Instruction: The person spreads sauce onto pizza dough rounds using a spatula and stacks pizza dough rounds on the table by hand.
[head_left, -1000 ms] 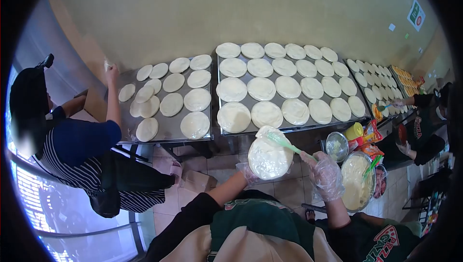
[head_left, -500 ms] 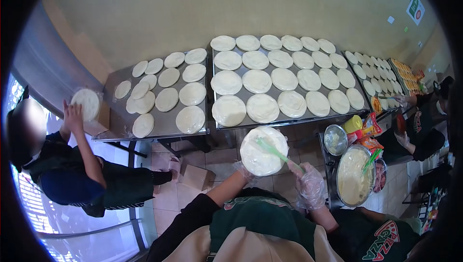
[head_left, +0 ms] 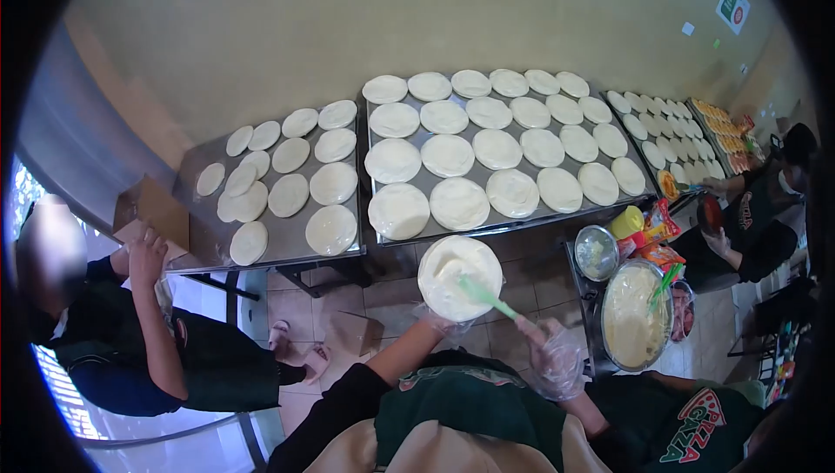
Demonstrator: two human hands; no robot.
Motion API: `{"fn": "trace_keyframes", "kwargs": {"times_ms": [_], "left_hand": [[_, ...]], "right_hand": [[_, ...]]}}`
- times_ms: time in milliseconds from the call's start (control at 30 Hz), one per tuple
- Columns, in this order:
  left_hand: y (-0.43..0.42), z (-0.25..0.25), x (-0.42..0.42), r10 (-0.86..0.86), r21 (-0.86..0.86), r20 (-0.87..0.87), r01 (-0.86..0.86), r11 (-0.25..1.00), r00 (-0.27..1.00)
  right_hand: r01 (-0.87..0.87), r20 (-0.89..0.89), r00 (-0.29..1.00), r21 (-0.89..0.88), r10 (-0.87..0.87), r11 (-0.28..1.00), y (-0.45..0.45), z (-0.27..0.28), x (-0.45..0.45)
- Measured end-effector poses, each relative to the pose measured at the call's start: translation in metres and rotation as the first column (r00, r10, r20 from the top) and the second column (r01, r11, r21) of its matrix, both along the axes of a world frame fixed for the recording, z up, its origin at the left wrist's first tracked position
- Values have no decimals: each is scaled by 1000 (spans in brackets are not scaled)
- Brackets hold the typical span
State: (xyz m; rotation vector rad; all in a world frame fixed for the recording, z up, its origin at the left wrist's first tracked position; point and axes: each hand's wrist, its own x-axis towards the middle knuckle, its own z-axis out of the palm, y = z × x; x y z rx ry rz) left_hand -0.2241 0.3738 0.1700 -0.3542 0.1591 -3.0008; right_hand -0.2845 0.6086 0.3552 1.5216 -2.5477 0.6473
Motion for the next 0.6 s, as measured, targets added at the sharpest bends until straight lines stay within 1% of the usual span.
{"fn": "trace_keyframes", "kwargs": {"times_ms": [33, 67, 100, 133, 200, 233, 267, 333, 367, 400, 467, 500, 533, 567, 600], "left_hand": [[1, 2, -3, -9, 4, -4, 9, 1000, 1000], [2, 4, -9, -58, 48, 11, 57, 997, 998], [1, 6, -13, -101, 89, 25, 99, 991, 995], [2, 8, -15, -102, 89, 26, 99, 991, 994], [2, 11, -15, -104, 181, 152, 76, 981, 983], [3, 12, -15, -95, 188, 182, 61, 980, 979], [3, 13, -13, -97, 186, 178, 63, 981, 979], [4, 20, -11, -114, 185, 140, 88, 979, 984], [5, 24, -8, -128, 185, 113, 105, 977, 985], [4, 32, -6, -137, 185, 89, 119, 976, 987], [3, 40, -2, -143, 175, 67, 130, 976, 987], [2, 37, 1, -134, 158, 76, 121, 980, 988], [1, 22, 2, -126, 130, 107, 111, 985, 986], [0, 7, 2, -117, 101, 138, 103, 990, 984], [0, -10, 2, -112, 39, 194, 106, 994, 975]], "right_hand": [[14, -2, 1000, 97, -14, 995, 0, 1, 3], [29, -6, 1000, 103, -28, 994, 3, -2, 0], [78, -30, 997, 49, -77, 996, 3, -10, -4], [119, -49, 992, -9, -119, 993, 1, -15, -7], [139, -27, 990, -34, -140, 990, 2, -21, -12], [161, -8, 987, -58, -162, 985, 2, -23, -15], [154, 0, 988, -58, -154, 986, 1, -24, -18], [216, 91, 974, -77, -209, 973, 2, -27, -27], [216, 42, 976, -113, -212, 970, 4, -31, -34], [209, 48, 978, -108, -205, 972, 6, -29, -40], [256, 199, 956, -194, -217, 947, 9, -17, -50], [187, 200, 968, -190, -148, 964, 12, -7, -54], [176, 206, 969, -187, -136, 967, 11, 3, -55], [3, 133, 991, -69, 6, 998, 10, 15, -56], [-161, 77, 985, 59, 156, 985, 9, 27, -57]]}}
